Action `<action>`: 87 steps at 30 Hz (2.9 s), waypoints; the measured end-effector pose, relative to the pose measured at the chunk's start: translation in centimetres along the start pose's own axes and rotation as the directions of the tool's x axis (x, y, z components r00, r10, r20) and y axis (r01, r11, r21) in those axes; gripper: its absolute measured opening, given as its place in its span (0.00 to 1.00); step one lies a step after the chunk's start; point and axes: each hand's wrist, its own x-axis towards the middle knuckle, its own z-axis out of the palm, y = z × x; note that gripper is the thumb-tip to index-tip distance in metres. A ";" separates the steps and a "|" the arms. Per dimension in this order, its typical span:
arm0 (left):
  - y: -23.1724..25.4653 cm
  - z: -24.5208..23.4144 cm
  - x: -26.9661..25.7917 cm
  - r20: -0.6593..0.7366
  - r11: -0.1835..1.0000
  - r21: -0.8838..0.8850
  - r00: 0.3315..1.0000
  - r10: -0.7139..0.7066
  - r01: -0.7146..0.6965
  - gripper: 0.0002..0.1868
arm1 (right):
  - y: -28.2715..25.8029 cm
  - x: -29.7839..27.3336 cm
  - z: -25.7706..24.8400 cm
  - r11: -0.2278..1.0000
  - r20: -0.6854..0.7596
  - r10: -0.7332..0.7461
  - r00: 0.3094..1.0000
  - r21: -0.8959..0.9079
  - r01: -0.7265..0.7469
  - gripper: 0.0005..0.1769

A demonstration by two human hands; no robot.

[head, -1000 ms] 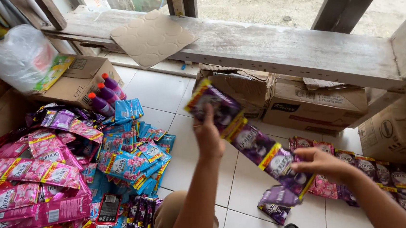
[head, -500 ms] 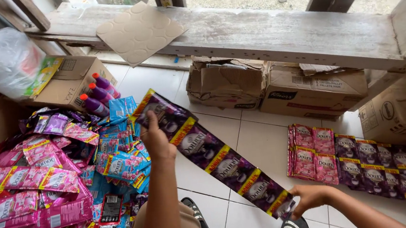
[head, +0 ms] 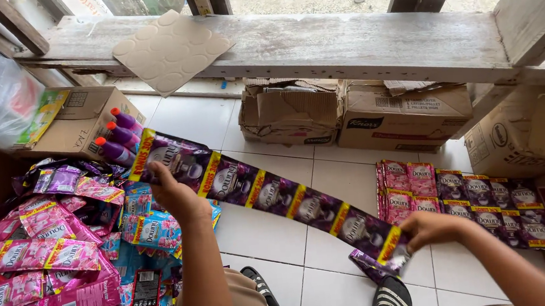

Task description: The person sits on the floor and organizes small packets of Downy fabric softener. They pick up linked chains of packets, separate them, and arrange them into neat rows on the floor next to cardboard boxes.

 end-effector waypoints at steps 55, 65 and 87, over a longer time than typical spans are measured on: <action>-6.4 7.9 -16.6 0.679 0.514 -0.065 0.415 -0.606 0.855 0.39 | -19.9 -1.0 -4.0 0.593 -0.876 -0.205 0.437 0.244 0.767 0.18; -3.5 8.4 -15.0 0.575 0.632 -0.013 0.522 -0.629 0.775 0.15 | -20.4 0.2 -3.7 0.691 -0.705 -0.296 0.644 0.307 0.654 0.27; -3.4 7.0 -16.2 0.671 0.794 0.316 0.470 -0.574 0.519 0.10 | -20.7 1.8 -2.3 0.383 -0.779 -0.089 0.621 0.549 0.743 0.31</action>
